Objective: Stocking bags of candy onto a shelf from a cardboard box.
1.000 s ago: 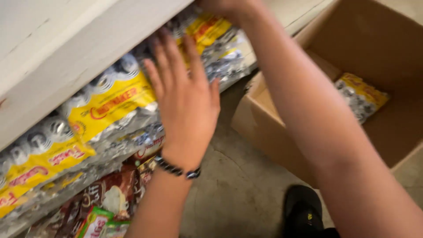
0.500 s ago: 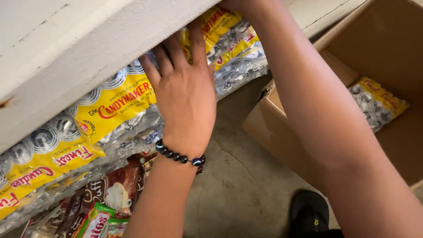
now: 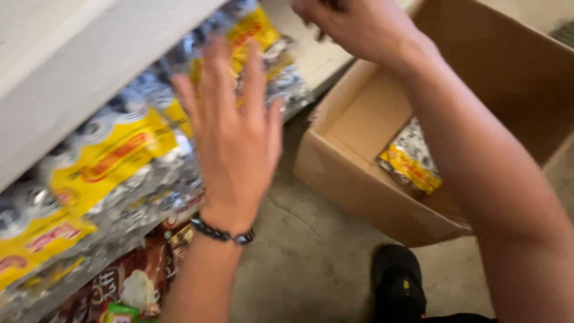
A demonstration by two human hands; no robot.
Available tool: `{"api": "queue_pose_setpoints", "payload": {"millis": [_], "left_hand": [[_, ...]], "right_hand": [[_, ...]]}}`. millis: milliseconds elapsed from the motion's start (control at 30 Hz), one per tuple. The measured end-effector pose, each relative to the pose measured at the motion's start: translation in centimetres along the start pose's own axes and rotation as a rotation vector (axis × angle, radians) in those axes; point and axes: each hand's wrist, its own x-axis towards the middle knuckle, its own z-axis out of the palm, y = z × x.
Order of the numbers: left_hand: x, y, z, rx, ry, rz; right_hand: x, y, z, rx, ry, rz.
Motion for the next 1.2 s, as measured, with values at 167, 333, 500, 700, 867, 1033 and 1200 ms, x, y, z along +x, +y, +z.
{"api": "queue_pose_setpoints", "payload": {"millis": [167, 333, 500, 700, 867, 1033, 1200], "left_hand": [[-0.4, 9.0, 3.8, -0.376, -0.049, 0.261], [0.9, 15.9, 11.4, -0.52, -0.696, 0.123], [-1.2, 17.3, 19.3, -0.283, -1.047, 0.031], [-0.8, 16.4, 18.1, -0.201, -1.215, -0.086], [-1.0, 16.0, 18.6, -0.222, -1.177, -0.137], [-0.2, 15.4, 16.0, -0.34, -1.219, -0.233], [-1.3, 15.0, 19.0, -0.646, -0.998, -0.297]], "right_hand": [[-7.4, 5.6, -3.3, -0.256, -0.214, 0.153], [-17.0, 15.0, 3.9, -0.629, -0.604, 0.299], [-22.3, 17.6, 8.0, -0.662, -0.833, 0.299], [-22.9, 21.1, 12.4, -0.674, -1.043, 0.329], [-19.3, 20.7, 6.5, -0.661, -1.076, 0.325], [-16.5, 16.0, -2.4, -0.21, -0.76, 0.266], [-14.7, 11.1, -6.9, 0.005, -0.6, 0.327]]}}
